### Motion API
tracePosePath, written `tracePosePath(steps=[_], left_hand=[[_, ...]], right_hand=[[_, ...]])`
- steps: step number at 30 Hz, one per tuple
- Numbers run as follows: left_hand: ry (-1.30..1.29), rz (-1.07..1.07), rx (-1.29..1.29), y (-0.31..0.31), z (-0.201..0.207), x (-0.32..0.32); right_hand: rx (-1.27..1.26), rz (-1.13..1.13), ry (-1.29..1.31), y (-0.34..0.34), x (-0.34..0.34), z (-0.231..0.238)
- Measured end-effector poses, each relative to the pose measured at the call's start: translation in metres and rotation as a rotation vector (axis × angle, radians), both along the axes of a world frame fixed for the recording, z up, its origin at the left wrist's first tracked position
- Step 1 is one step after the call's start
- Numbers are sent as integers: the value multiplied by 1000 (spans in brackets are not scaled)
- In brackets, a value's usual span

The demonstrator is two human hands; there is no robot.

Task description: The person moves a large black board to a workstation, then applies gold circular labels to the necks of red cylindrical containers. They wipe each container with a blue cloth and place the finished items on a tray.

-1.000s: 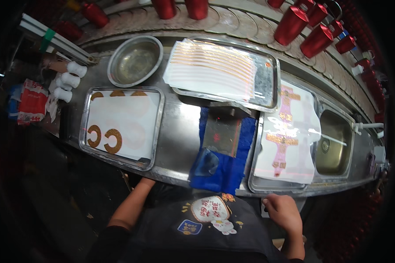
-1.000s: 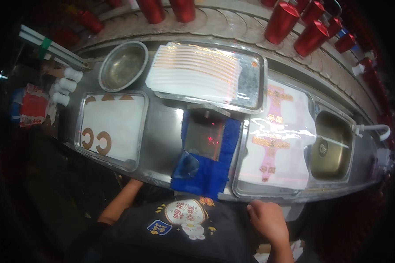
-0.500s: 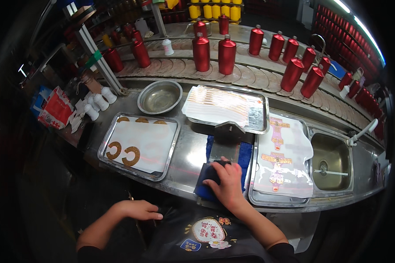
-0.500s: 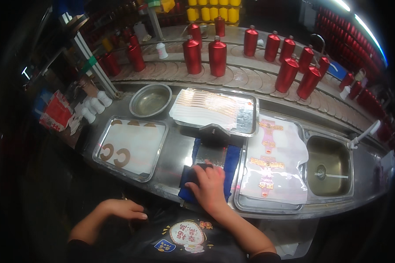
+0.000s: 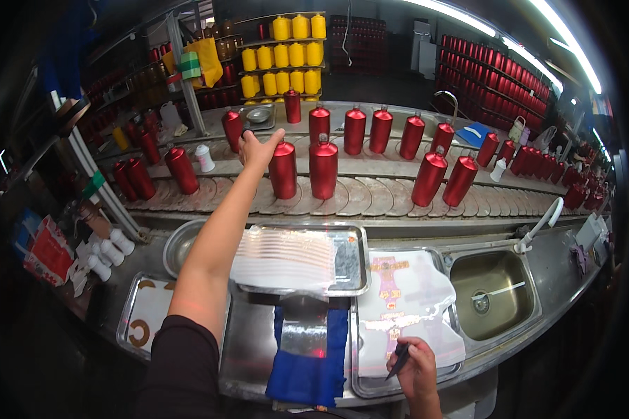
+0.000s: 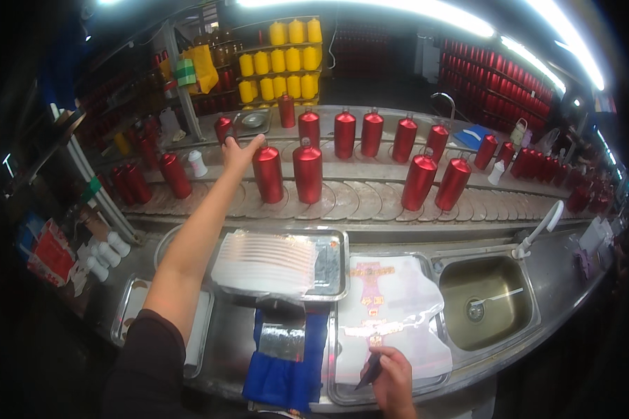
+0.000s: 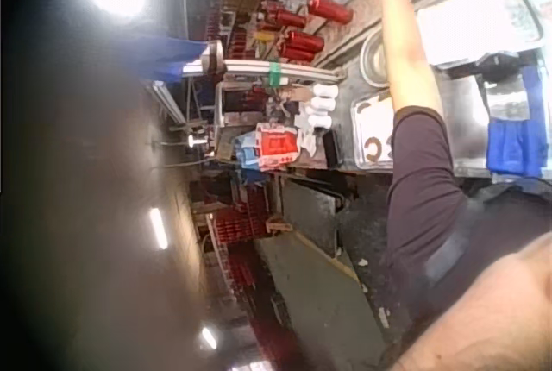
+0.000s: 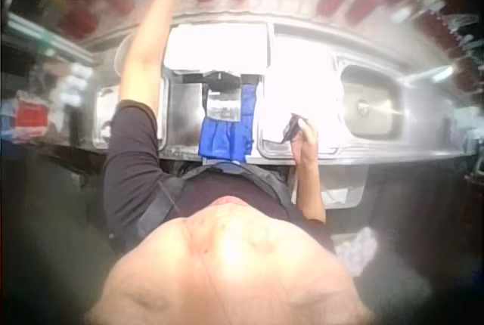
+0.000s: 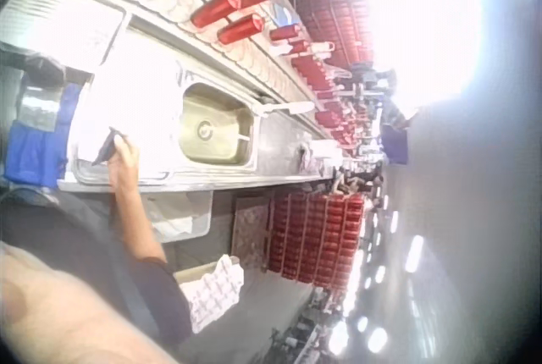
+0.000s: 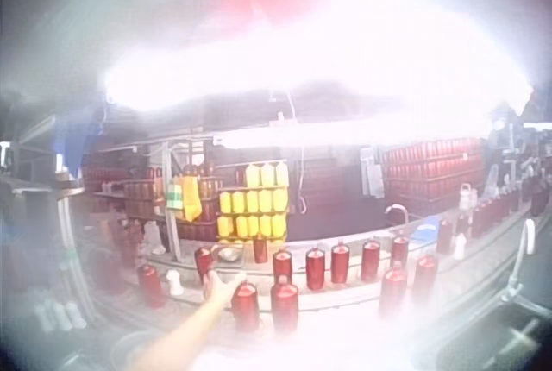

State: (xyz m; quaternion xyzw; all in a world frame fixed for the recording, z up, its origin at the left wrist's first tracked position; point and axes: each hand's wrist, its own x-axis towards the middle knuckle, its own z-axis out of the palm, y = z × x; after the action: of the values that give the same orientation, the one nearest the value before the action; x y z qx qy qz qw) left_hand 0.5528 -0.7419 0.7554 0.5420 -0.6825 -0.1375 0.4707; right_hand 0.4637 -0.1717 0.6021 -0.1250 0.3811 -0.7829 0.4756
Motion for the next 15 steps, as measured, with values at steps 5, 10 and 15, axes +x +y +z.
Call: tracePosePath(steps=[5,10,15], left_hand=[[0,-206,-89,-42,-56,-76],[529,-245,0,-35,-64,-29],[1264,-538,826,35,-43,114]], right_hand=[[-2,-102,-37,1,-9,-33],[101,-81,-33,-10,-7,-14],[-2,70,49,-25,0,15]])
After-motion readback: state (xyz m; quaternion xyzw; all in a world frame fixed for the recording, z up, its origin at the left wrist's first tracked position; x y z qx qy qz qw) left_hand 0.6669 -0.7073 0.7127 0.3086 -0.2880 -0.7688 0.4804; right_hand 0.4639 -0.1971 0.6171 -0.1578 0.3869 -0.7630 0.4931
